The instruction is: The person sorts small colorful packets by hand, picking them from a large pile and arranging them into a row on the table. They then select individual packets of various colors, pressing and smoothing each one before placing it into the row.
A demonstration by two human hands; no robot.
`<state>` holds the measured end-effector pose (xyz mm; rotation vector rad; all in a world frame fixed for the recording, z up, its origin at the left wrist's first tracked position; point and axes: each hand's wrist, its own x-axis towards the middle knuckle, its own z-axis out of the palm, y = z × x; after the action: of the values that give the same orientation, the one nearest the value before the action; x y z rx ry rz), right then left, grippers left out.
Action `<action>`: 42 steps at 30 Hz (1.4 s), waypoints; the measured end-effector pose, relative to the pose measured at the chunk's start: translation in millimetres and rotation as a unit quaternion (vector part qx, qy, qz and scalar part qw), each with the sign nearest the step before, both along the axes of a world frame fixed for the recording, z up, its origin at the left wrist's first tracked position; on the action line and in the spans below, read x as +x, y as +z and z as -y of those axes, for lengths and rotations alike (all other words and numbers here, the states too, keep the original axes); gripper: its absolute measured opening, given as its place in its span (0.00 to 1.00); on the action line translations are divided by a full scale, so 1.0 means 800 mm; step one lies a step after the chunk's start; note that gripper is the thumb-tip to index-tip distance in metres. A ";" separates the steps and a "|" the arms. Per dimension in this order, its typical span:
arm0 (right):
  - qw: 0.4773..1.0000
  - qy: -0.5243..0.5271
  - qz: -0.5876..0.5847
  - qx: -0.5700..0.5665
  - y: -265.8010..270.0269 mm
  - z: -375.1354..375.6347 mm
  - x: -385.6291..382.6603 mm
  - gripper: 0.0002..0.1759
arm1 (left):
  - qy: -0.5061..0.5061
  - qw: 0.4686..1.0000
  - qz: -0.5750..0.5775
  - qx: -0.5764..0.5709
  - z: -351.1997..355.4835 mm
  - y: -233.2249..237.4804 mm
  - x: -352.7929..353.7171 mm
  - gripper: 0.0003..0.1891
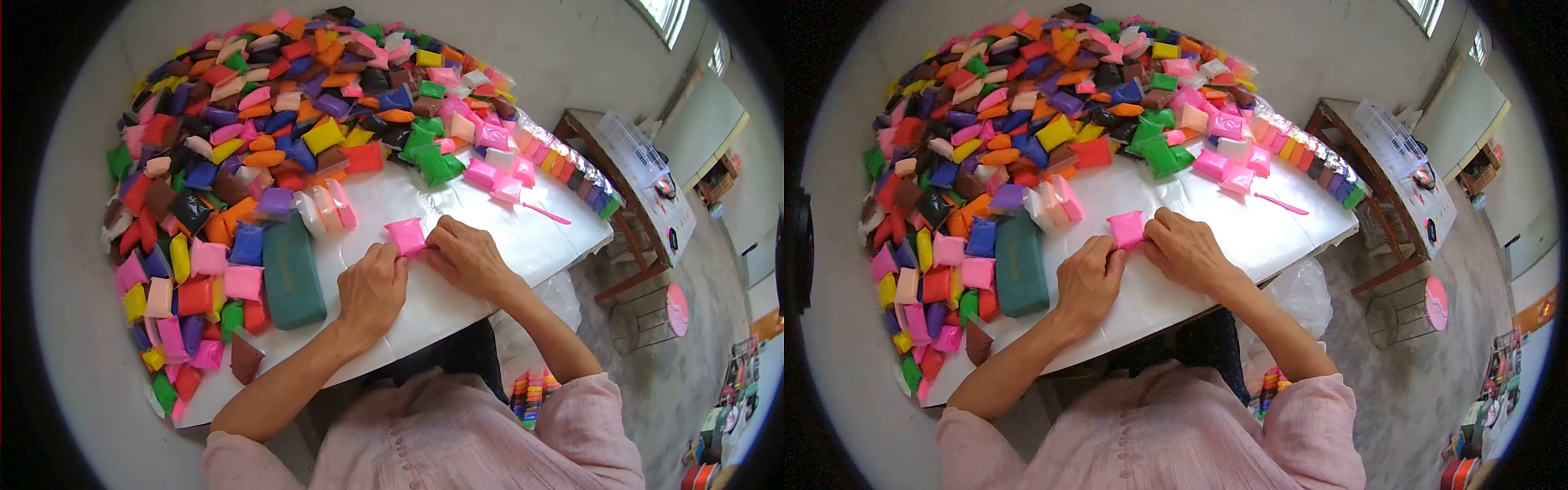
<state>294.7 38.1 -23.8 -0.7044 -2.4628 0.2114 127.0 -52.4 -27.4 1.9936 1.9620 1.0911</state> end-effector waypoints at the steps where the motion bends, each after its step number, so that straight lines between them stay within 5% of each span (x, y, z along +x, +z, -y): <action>1: 1.000 0.001 0.006 0.003 -0.001 0.000 -0.001 0.09 | -0.002 1.000 0.000 -0.001 0.000 -0.001 -0.001 0.08; 12: 0.997 0.028 -0.010 -0.066 0.007 0.003 0.005 0.07 | -0.042 0.997 -0.025 0.067 -0.007 -0.015 -0.004 0.05; 16: 0.968 -0.093 -0.016 -0.231 0.037 0.008 0.000 0.20 | -0.058 0.992 -0.070 0.093 -0.001 -0.017 0.002 0.05; 22: 0.966 -0.159 0.074 -0.191 0.046 0.001 -0.038 0.35 | -0.055 0.956 -0.229 0.176 0.004 -0.015 0.006 0.04; 26: 0.957 -0.132 0.175 -0.191 0.061 -0.012 -0.052 0.26 | -0.038 0.946 -0.263 0.184 0.009 -0.011 0.007 0.05; 32: 0.984 0.005 -0.080 -0.160 0.041 -0.069 -0.091 0.24 | -0.081 0.976 -0.133 0.155 0.010 -0.013 0.007 0.05; 42: 0.965 0.113 -0.070 -0.226 0.015 -0.089 -0.125 0.27 | -0.112 0.987 -0.057 0.096 0.006 -0.016 -0.001 0.05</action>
<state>194.5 109.4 -11.5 -0.5610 -2.3726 0.9014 126.1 -57.5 -39.8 2.3574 1.6827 1.1733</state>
